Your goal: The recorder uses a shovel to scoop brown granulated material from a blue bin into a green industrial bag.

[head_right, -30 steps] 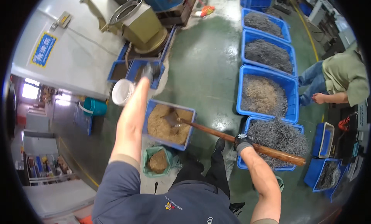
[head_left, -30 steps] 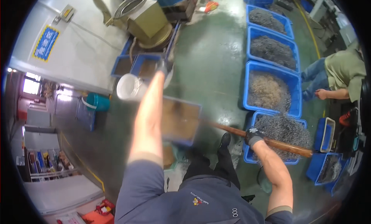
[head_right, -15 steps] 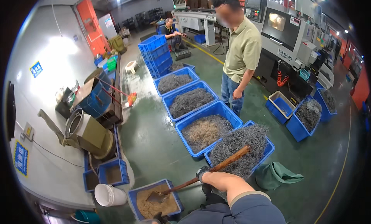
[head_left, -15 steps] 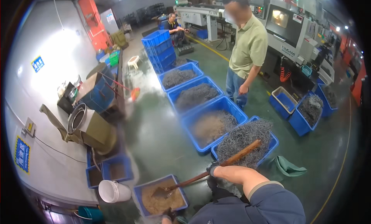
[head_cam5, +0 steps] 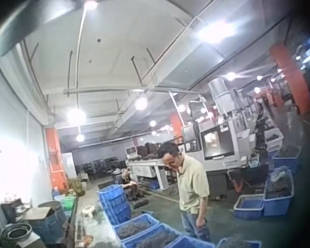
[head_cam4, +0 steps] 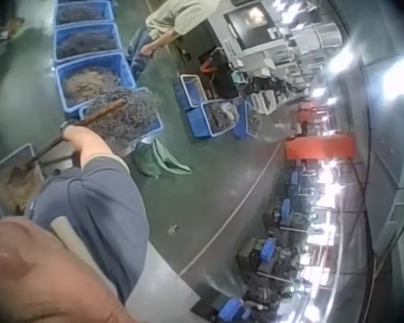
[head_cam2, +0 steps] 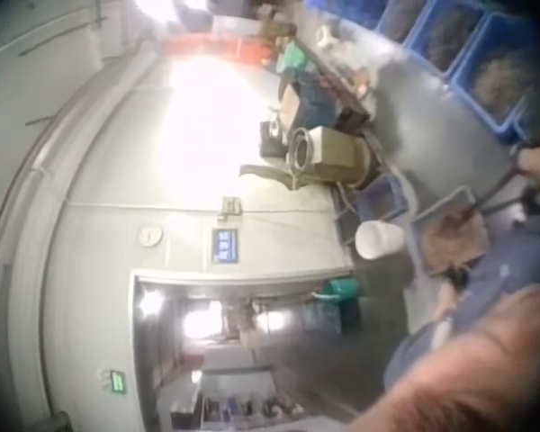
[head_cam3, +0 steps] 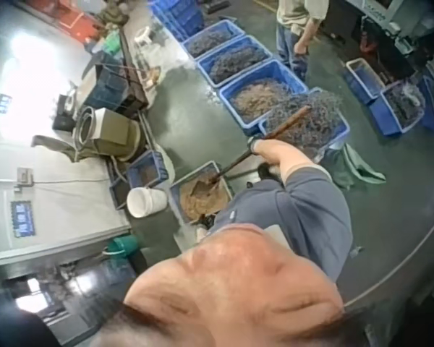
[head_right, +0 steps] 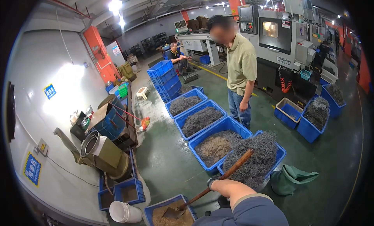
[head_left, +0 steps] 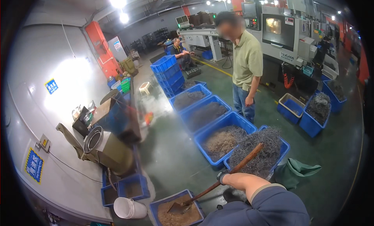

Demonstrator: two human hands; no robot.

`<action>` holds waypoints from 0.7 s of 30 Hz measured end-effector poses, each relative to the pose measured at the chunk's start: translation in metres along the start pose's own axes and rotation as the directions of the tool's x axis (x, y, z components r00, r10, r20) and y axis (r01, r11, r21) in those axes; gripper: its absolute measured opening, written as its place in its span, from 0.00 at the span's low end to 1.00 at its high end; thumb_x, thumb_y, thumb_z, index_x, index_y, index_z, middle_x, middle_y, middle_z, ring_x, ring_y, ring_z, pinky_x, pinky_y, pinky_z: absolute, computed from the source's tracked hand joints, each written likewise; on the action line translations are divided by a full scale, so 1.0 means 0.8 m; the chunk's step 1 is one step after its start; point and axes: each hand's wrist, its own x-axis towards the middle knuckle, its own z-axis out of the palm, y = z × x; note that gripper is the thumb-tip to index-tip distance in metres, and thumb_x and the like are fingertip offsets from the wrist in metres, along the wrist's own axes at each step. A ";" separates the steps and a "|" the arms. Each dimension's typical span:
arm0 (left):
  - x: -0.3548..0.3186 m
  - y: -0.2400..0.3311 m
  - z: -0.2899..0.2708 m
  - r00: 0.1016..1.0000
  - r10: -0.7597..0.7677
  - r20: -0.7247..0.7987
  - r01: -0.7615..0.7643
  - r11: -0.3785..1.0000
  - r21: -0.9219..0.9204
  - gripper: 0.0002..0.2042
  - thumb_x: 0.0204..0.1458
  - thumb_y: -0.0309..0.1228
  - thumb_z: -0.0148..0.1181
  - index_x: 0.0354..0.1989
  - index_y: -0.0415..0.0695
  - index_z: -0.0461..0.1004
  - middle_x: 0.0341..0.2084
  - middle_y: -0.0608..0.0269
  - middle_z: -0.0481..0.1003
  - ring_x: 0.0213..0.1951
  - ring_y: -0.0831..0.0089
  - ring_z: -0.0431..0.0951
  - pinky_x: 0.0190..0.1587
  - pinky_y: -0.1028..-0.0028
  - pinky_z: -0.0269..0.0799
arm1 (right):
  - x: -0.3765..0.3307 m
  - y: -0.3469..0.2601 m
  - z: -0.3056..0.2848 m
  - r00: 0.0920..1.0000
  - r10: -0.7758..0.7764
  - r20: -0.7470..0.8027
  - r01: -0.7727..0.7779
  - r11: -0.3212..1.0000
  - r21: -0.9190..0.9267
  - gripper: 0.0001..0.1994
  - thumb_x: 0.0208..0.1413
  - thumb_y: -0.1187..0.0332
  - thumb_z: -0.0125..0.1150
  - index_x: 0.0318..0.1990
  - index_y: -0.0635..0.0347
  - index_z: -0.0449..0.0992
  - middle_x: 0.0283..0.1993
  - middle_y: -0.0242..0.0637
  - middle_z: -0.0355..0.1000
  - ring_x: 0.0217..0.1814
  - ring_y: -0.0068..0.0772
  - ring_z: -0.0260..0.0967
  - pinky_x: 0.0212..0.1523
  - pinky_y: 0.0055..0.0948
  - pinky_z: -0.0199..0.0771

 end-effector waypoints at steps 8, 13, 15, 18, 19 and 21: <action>-0.015 -0.021 -0.019 0.999 0.028 -0.037 -0.023 0.993 0.116 0.18 0.54 0.48 0.44 0.52 0.60 0.64 0.50 0.67 0.66 0.53 0.71 0.62 0.49 0.69 0.60 | 0.003 0.007 -0.004 0.998 -0.013 0.062 0.017 0.998 -0.057 0.15 0.45 0.67 0.58 0.43 0.50 0.79 0.46 0.36 0.75 0.48 0.39 0.73 0.45 0.38 0.74; -0.017 -0.012 -0.020 0.998 0.053 -0.038 -0.047 0.988 0.150 0.19 0.54 0.47 0.44 0.53 0.59 0.63 0.51 0.66 0.66 0.54 0.69 0.62 0.50 0.67 0.60 | 0.013 0.013 -0.012 0.996 -0.021 0.087 0.025 0.999 -0.042 0.16 0.46 0.67 0.57 0.45 0.50 0.78 0.47 0.36 0.75 0.50 0.38 0.72 0.47 0.37 0.73; -0.021 -0.004 -0.014 0.997 0.065 -0.031 -0.059 0.986 0.157 0.19 0.55 0.47 0.44 0.53 0.59 0.63 0.51 0.65 0.66 0.54 0.69 0.62 0.50 0.67 0.60 | 0.004 0.011 -0.022 0.996 -0.020 0.087 0.023 0.999 -0.034 0.16 0.46 0.67 0.57 0.45 0.50 0.78 0.47 0.36 0.75 0.50 0.38 0.72 0.47 0.37 0.73; -0.024 0.010 -0.011 0.996 0.088 -0.022 -0.083 0.982 0.172 0.19 0.55 0.47 0.44 0.54 0.58 0.62 0.52 0.65 0.65 0.54 0.68 0.62 0.51 0.66 0.60 | 0.015 0.017 -0.012 0.996 -0.015 0.092 0.018 0.999 -0.034 0.15 0.45 0.67 0.59 0.44 0.49 0.79 0.47 0.35 0.75 0.49 0.37 0.73 0.46 0.36 0.74; -0.025 0.013 -0.011 0.995 0.100 -0.019 -0.095 0.979 0.181 0.19 0.55 0.47 0.44 0.54 0.58 0.62 0.52 0.64 0.65 0.54 0.68 0.62 0.51 0.66 0.60 | 0.022 0.021 -0.005 0.995 -0.012 0.097 0.016 0.999 -0.040 0.15 0.45 0.67 0.61 0.44 0.49 0.79 0.46 0.33 0.75 0.49 0.35 0.73 0.45 0.36 0.74; -0.026 0.020 -0.012 0.993 0.120 -0.013 -0.115 0.974 0.194 0.19 0.55 0.46 0.43 0.55 0.58 0.62 0.52 0.64 0.65 0.55 0.67 0.62 0.51 0.66 0.60 | 0.032 0.024 0.003 0.994 -0.012 0.111 0.015 0.999 -0.030 0.15 0.44 0.67 0.62 0.43 0.48 0.79 0.46 0.33 0.75 0.48 0.35 0.73 0.45 0.35 0.74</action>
